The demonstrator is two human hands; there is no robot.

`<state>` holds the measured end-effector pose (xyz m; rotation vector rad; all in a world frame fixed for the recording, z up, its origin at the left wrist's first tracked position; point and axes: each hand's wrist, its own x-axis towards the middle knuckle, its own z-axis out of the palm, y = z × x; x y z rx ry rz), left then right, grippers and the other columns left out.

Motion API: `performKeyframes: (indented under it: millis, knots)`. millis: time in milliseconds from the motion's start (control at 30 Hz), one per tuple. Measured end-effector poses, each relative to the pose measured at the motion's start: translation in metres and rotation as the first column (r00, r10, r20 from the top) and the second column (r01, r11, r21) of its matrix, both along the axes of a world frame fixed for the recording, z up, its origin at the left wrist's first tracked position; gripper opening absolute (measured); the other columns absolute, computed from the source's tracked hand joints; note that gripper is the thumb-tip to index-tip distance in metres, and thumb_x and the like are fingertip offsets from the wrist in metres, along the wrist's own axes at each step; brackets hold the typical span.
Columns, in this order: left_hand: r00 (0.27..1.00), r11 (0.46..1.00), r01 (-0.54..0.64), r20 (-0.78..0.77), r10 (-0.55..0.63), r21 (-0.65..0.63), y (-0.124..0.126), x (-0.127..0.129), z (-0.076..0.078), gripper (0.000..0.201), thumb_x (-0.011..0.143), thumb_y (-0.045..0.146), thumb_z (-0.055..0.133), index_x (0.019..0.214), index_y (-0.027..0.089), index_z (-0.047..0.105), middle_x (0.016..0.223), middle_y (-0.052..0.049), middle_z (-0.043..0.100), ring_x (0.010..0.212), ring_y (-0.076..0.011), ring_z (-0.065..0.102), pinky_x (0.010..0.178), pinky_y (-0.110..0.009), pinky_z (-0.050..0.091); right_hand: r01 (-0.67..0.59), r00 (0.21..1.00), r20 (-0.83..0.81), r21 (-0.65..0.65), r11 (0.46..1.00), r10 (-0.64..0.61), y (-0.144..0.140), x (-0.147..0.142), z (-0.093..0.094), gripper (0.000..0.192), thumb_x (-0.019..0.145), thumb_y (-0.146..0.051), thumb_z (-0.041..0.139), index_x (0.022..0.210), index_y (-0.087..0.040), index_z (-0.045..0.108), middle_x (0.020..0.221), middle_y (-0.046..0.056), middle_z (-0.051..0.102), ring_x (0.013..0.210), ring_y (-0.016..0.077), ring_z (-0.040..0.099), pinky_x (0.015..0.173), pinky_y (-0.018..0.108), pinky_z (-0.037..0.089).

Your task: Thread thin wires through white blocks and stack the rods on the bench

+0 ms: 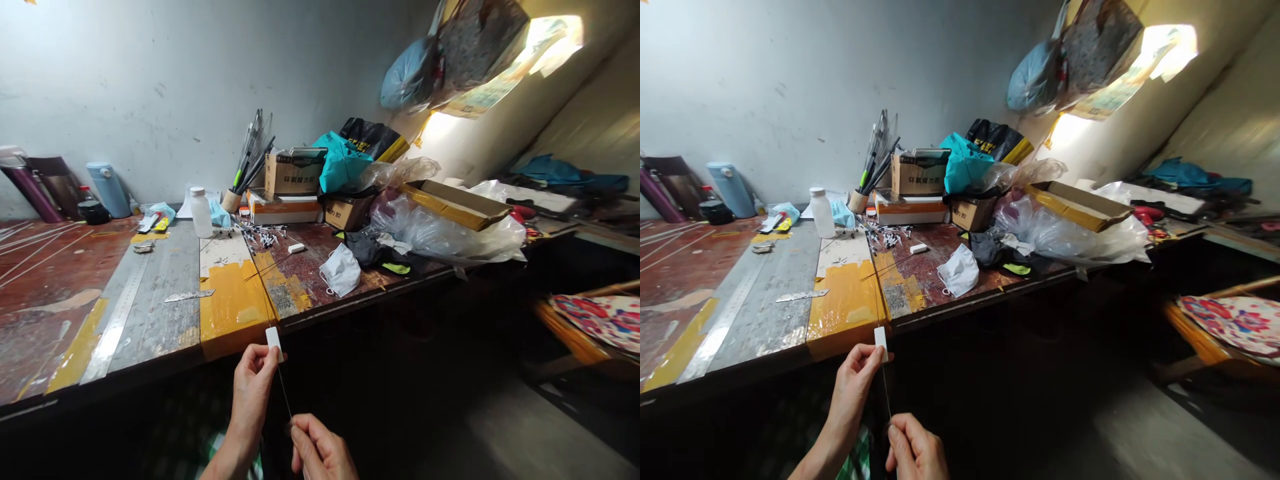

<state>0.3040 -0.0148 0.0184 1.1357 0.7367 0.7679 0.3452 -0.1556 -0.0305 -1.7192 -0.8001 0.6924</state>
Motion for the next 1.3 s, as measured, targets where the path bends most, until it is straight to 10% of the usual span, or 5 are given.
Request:
performKeyframes:
  millis: [367, 1300]
  knots:
    - [0.999, 0.999, -0.03, -0.014, 0.031, 0.014, 0.003, -0.001, -0.005, 0.039, 0.068, 0.053, 0.073, 0.072, 0.016, 0.061, 0.072, -0.006, 0.069, 0.074, -0.0212, 0.06, 0.071, -0.028, 0.042, -0.084, 0.992, -0.093, -0.025, 0.996, 0.081, 0.021, 0.007, 0.035, 0.044, 0.092, -0.056, 0.039, 0.08, -0.017, 0.055, 0.057, -0.003, 0.045, 0.049, 0.0087, 0.034, 0.044, 0.02, 0.026]
    - [0.999, 0.999, 0.013, 0.048, -0.011, -0.037, -0.004, -0.002, 0.003, 0.035, 0.073, 0.049, 0.072, 0.073, 0.015, 0.061, 0.069, -0.003, 0.066, 0.072, -0.0171, 0.056, 0.071, -0.025, 0.04, -0.055, 0.998, 0.013, -0.046, 0.997, 0.056, -0.003, 0.014, 0.03, 0.037, 0.089, -0.05, 0.048, 0.074, -0.018, 0.061, 0.058, -0.002, 0.05, 0.053, 0.0107, 0.045, 0.052, 0.021, 0.036]
